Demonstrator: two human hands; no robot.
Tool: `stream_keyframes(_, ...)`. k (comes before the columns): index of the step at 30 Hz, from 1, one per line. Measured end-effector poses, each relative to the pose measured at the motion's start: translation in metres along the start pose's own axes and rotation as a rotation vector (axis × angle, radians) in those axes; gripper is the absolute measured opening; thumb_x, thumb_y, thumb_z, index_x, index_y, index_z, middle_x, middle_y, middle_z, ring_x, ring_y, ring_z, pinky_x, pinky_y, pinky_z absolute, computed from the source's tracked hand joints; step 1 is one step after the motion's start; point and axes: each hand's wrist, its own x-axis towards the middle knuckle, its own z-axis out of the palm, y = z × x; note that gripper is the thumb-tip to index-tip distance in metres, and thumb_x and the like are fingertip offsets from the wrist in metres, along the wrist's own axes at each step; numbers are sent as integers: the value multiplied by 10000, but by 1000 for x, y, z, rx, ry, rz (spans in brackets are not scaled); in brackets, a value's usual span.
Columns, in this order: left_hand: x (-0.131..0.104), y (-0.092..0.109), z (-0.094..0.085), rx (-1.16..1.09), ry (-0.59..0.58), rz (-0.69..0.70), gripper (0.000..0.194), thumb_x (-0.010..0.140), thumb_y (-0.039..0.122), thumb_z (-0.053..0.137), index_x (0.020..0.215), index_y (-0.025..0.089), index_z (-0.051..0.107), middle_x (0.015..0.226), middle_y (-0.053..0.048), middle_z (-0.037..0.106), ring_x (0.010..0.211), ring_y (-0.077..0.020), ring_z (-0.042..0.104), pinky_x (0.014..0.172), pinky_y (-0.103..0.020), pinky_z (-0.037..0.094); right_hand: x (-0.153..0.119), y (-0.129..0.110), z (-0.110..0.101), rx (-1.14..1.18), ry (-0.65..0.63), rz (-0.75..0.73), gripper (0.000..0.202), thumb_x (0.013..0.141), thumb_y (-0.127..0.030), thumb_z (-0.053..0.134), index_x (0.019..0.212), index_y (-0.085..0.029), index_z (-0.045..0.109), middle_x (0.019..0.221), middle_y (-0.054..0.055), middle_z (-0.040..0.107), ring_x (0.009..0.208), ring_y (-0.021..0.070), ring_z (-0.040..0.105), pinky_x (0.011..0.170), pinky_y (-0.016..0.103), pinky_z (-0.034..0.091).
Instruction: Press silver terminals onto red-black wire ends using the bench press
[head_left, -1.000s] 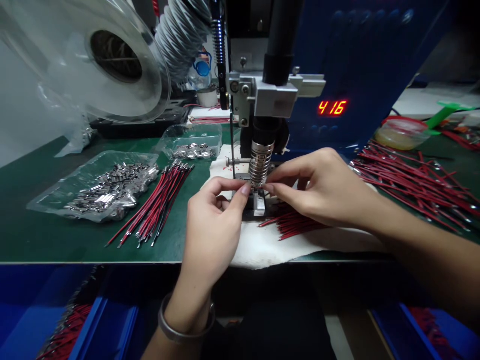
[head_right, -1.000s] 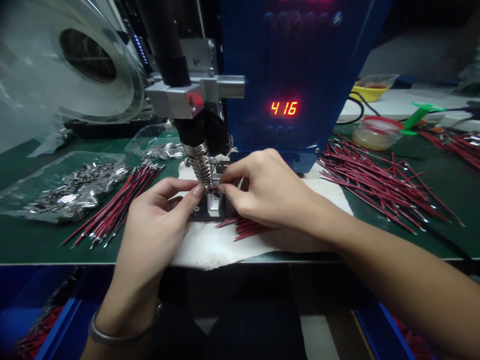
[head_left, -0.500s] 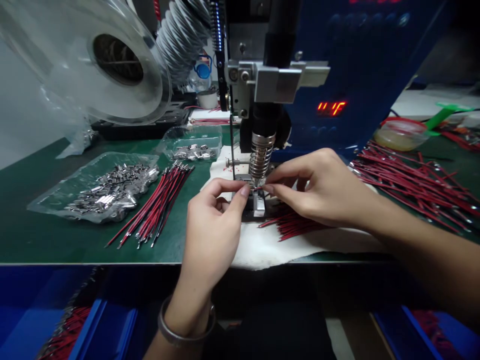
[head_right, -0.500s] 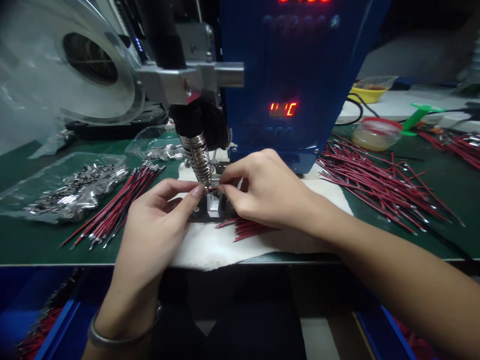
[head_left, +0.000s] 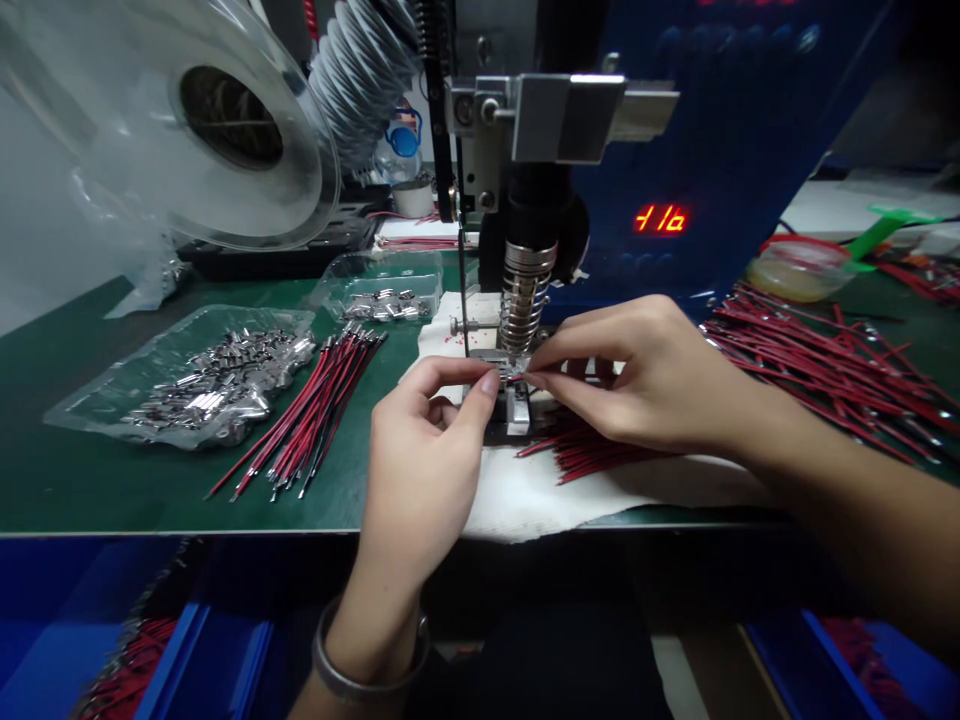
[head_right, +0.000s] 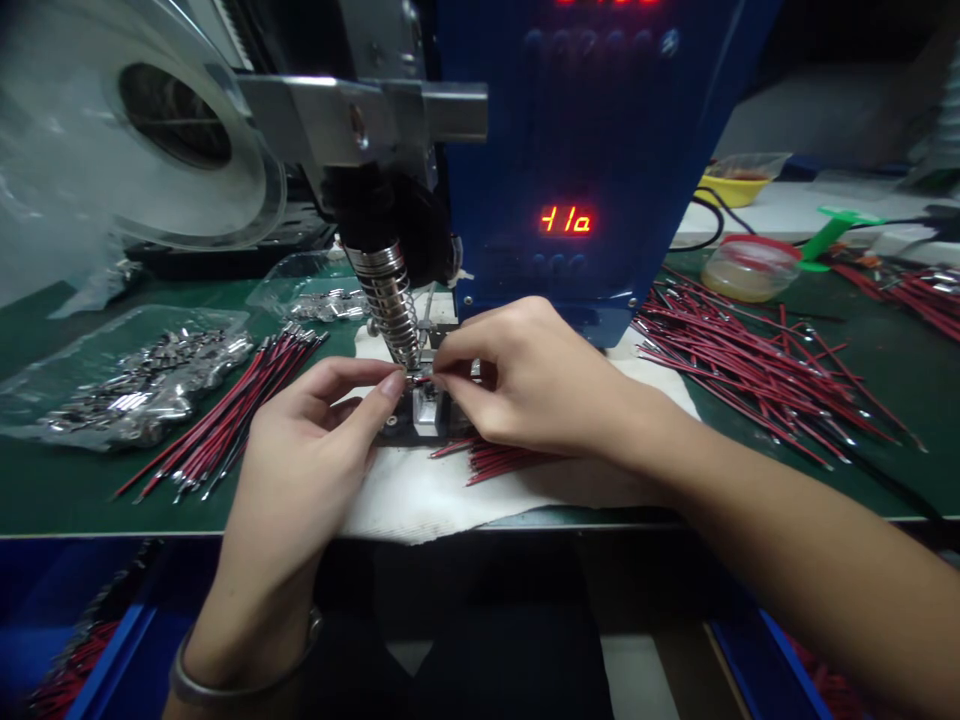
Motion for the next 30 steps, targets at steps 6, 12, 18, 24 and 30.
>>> stream_keyframes(6,0,-1,1,38,4,11,203,798,375,683,874,186,680,710,-17,629,517,-82,462,430,-187,300,-1,1,-1,-8,-48,-89,112,831,-141,600,857,-124,708,728,26,641,610,89,525,574,220,365)
stream_keyframes(12,-2,-1,0,72,4,25,228,798,404,681,868,187,683,644,-1,588,485,-74,389,418,-192,277,-1,5,-4,-49,-97,-112,172,883,-181,558,819,-122,706,691,36,628,574,89,505,557,239,342)
stream_keyframes(18,-2,-1,-1,86,-10,47,219,801,388,683,875,181,684,703,-17,630,529,-88,465,438,-192,300,-2,8,-6,-34,-118,-96,173,885,-196,556,864,-123,711,718,31,642,578,83,507,553,235,345)
stream_keyframes(24,-2,-1,-1,77,-2,59,201,813,368,671,876,178,691,826,-45,672,670,-126,578,500,-182,366,-1,8,-7,53,-123,-84,146,878,-173,563,923,-138,697,783,24,657,638,87,534,607,218,393)
stream_keyframes(30,-2,-3,-1,72,1,68,204,804,360,678,875,169,691,852,-58,673,720,-149,601,514,-189,383,0,8,-9,85,-176,-76,168,903,-174,529,933,-134,689,792,37,649,657,97,540,632,220,398)
